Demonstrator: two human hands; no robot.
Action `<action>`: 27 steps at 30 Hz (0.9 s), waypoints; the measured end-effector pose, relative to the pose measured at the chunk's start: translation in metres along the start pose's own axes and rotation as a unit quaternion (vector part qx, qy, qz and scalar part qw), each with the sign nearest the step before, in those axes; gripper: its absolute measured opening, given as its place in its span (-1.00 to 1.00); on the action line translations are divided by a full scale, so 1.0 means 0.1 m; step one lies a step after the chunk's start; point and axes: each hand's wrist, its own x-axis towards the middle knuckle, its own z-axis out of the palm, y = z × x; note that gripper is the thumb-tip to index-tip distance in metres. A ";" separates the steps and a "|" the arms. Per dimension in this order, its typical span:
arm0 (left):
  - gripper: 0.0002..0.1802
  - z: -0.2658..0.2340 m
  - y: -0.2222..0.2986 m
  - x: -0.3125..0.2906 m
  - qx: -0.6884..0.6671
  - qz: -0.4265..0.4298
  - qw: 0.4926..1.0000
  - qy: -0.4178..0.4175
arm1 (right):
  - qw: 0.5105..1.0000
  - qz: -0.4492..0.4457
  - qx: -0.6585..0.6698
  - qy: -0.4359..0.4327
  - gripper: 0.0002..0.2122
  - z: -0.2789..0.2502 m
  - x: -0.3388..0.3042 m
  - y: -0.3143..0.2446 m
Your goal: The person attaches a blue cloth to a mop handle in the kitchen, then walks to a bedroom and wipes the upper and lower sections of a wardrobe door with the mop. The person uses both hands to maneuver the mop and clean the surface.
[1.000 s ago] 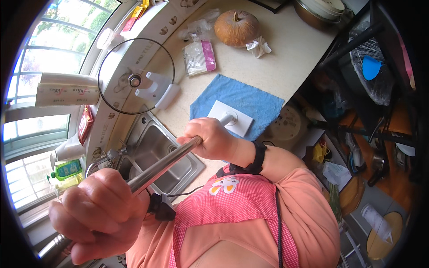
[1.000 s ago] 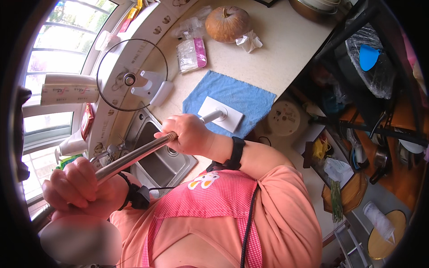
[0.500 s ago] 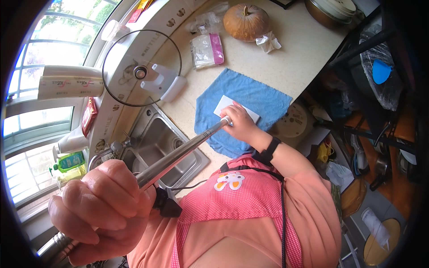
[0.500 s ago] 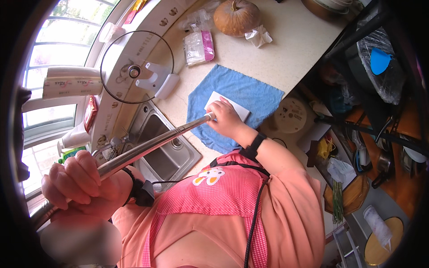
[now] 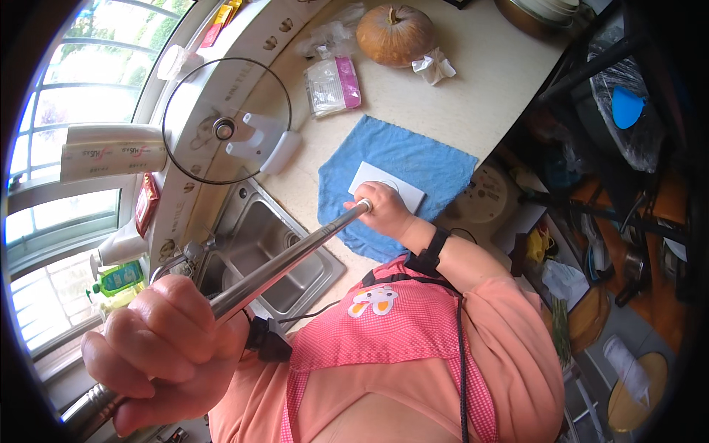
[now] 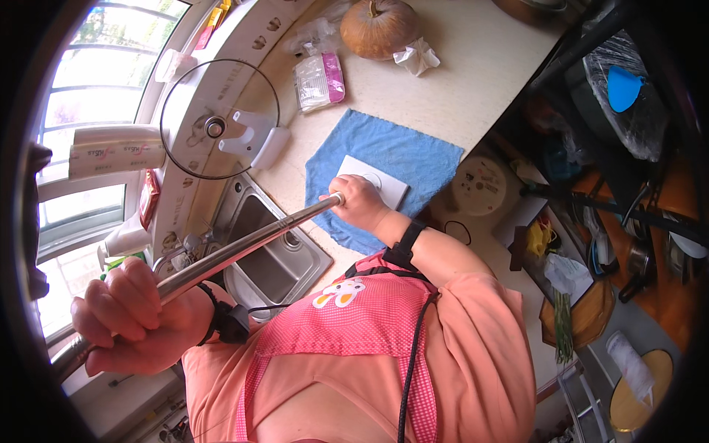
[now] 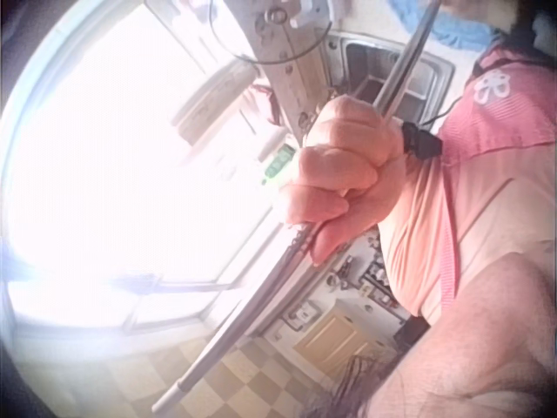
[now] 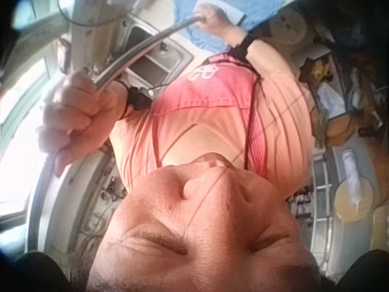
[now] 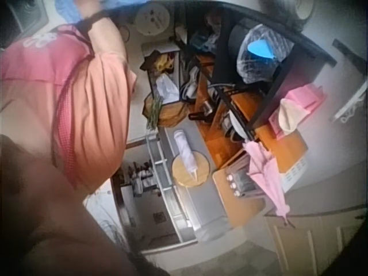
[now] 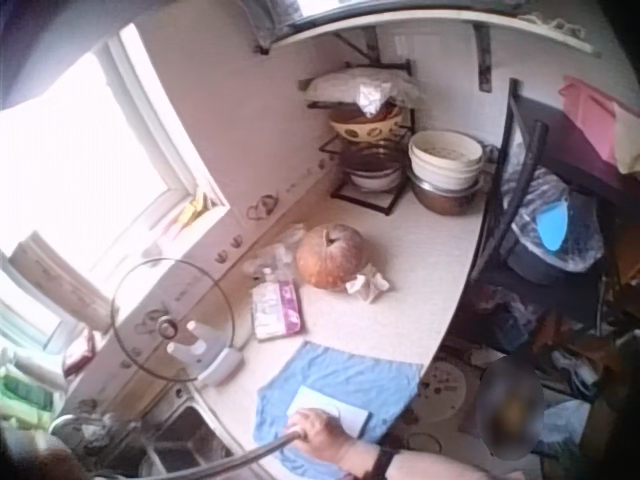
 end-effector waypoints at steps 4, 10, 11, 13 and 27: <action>-0.62 0.03 0.01 0.00 0.010 0.005 1.000 0.019 | 1.000 0.010 0.024 -0.010 -0.74 0.00 0.02 -0.02; -0.61 0.08 0.06 0.01 -0.001 0.009 1.000 0.023 | 0.999 -0.021 0.033 0.022 -0.73 0.02 0.05 0.00; -0.61 0.10 0.06 0.01 0.005 0.012 0.999 0.042 | 0.999 -0.024 0.032 0.027 -0.74 0.03 0.04 0.01; -0.61 0.14 0.04 0.02 -0.004 0.016 0.999 0.033 | 0.999 -0.027 0.028 0.029 -0.75 0.04 0.04 0.03; -0.66 0.26 0.20 0.09 -0.040 0.062 0.997 0.016 | 0.999 -0.030 0.022 0.019 -0.77 0.08 -0.03 0.11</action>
